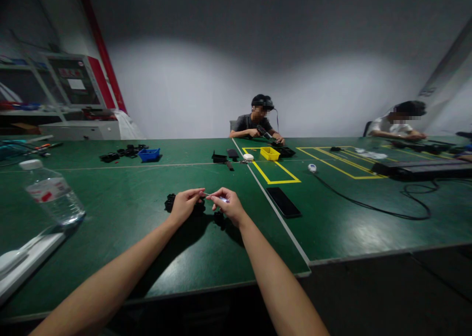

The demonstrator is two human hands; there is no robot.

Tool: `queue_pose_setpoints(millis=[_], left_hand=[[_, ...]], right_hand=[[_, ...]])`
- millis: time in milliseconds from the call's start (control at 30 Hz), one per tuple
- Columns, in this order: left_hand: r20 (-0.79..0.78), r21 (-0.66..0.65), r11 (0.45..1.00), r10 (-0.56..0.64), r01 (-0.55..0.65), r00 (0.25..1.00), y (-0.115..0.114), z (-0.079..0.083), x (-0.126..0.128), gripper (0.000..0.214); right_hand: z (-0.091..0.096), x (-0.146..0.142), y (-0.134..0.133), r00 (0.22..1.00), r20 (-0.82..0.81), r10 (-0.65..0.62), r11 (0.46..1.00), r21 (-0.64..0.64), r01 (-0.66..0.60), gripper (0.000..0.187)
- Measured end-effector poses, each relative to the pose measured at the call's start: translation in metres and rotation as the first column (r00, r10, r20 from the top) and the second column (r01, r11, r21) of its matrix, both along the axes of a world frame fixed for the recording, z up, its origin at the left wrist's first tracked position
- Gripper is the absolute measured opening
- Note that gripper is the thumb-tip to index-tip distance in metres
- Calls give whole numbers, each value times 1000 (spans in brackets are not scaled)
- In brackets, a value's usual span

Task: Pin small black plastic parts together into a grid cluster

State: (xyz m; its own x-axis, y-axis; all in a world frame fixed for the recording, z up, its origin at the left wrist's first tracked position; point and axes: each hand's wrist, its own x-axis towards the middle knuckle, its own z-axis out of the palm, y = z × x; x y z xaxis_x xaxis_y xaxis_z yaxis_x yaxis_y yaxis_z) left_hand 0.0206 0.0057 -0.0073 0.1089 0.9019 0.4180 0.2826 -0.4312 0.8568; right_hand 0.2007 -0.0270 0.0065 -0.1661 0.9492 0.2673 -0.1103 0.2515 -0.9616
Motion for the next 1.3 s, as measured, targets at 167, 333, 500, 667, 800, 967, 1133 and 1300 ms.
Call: queue_pose_setpoints(millis=[167,333,500,667,800,967,1133,1300], left_hand=[[4,-2,1000,-8,8,1000,-1,1,0,33],[2,7,999,-32,32,999,-1,0,1,32],[-7,10,999,-34,35,999,-1,0,2,32],[-18,15,999,-38,38,999,-1,1,1,33],[-24,10,999,-37,37,999,-1,1,0,34],[-21,2,1000,-20,20,1000,1,-1,-1,35],[-19,-8,1000,-9,9,1000,2,-2,-2,37],[-3,-12,1000,-2,2,1000,1,0,-2,36]], right_hand=[[1,0,-1,1000,29,7,1000,21,-8,25],[-2,2,2,997,76,11,998,65,-15,23],[-2,3,3,995,104,11,998,62,-17,22],[-1,2,2,996,90,4,997,75,-11,23],[-1,2,1,997,83,6,997,82,-12,22],[1,0,0,998,68,5,998,56,-9,22],[2,-2,1,1000,19,-1,999,36,1,26],[1,-1,1,1000,16,-2,999,42,1,27]])
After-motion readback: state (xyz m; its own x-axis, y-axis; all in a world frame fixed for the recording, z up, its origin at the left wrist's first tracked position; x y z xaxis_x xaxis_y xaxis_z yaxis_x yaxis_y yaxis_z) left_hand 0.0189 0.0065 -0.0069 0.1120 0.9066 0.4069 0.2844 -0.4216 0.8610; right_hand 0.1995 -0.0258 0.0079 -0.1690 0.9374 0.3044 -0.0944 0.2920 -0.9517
